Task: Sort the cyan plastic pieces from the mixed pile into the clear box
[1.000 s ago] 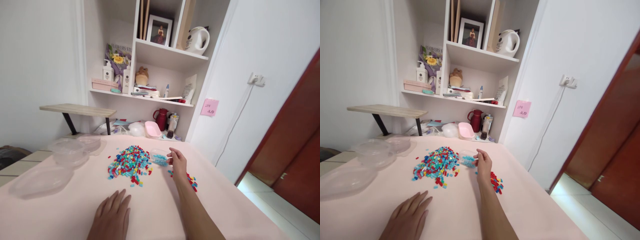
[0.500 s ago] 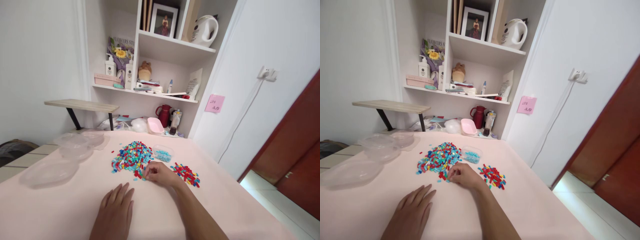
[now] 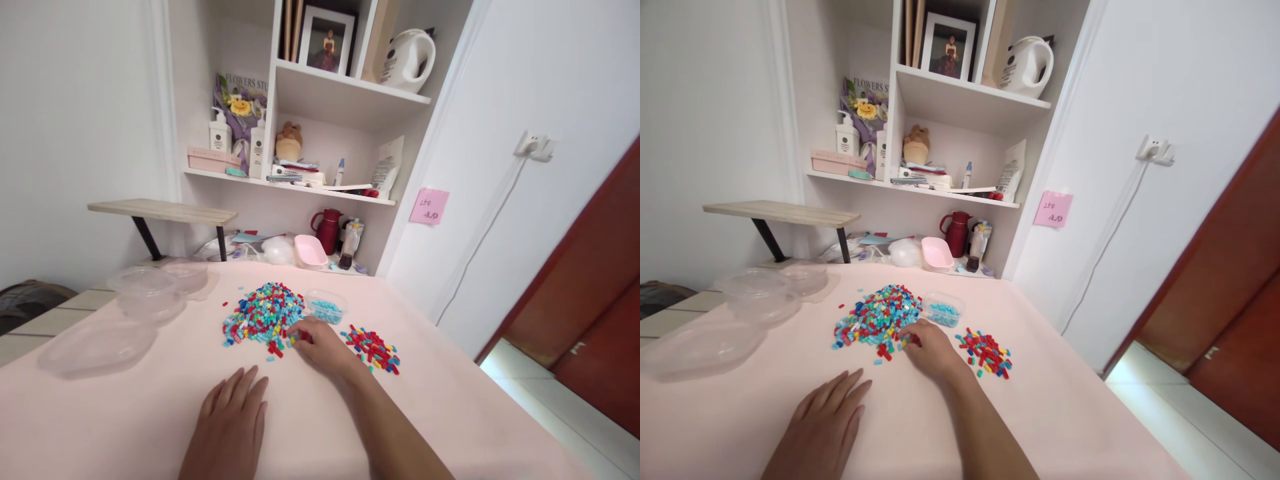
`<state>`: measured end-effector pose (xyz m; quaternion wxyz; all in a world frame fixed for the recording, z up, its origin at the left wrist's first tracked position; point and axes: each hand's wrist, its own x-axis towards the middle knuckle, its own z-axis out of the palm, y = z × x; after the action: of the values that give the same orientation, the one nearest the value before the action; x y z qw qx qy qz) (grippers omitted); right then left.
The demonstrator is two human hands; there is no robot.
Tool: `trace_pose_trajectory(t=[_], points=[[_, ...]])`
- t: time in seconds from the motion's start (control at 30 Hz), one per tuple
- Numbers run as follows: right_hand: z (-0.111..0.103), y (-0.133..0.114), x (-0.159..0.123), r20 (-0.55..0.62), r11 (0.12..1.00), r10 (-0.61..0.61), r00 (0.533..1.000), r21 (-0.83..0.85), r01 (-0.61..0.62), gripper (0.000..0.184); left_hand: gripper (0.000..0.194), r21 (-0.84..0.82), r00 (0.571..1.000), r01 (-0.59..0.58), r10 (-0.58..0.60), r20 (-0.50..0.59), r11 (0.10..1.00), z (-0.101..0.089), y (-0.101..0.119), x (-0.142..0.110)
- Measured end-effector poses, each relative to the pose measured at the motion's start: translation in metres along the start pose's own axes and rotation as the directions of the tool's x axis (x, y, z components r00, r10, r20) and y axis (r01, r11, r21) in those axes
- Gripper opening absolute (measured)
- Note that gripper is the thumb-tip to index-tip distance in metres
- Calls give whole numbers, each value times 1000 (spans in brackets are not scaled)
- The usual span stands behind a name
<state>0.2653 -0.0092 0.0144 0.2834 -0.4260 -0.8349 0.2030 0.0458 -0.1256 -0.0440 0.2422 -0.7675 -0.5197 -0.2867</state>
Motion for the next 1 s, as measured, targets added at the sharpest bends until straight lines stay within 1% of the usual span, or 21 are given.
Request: trace_pose_trajectory(t=[0.13,0.37,0.53,0.67,0.73,0.8,0.83,0.87,0.9,0.97,1.0], points=[[4,1,1,18,999,43,999,-17,-43,25,33,-1,1000,1,-1,9,1000,0,0,-1],[5,-3,3,22,998,67,998,-11,-67,18,33,5,1000,-2,2,31,1000,-2,1,0],[5,-2,3,31,996,86,996,8,-87,19,33,5,999,4,-4,33,1000,-3,1,0],[7,1,4,30,996,70,997,47,-71,15,33,-5,1000,-9,9,15,1000,-1,-1,0],[6,3,5,-12,997,56,998,58,-55,14,33,-18,1000,-5,5,16,1000,2,-3,-1],[3,6,8,-119,995,65,991,82,-55,14,34,-29,1000,0,0,23,1000,5,-5,-2],[1,8,9,-198,992,87,976,107,-67,14,34,-32,1000,-1,2,26,999,6,-5,-2],[-2,10,11,-287,986,123,950,141,-85,16,34,-33,1000,-3,4,27,999,7,-6,-3],[-6,13,12,-374,978,169,912,179,-108,19,34,-34,1000,-4,5,28,999,7,-6,-3],[-14,20,14,-518,952,275,810,264,-154,28,34,-34,1000,0,0,20,999,9,-6,-4],[-18,24,15,-564,936,326,758,308,-174,33,34,-35,1000,2,-2,14,999,10,-6,-5]])
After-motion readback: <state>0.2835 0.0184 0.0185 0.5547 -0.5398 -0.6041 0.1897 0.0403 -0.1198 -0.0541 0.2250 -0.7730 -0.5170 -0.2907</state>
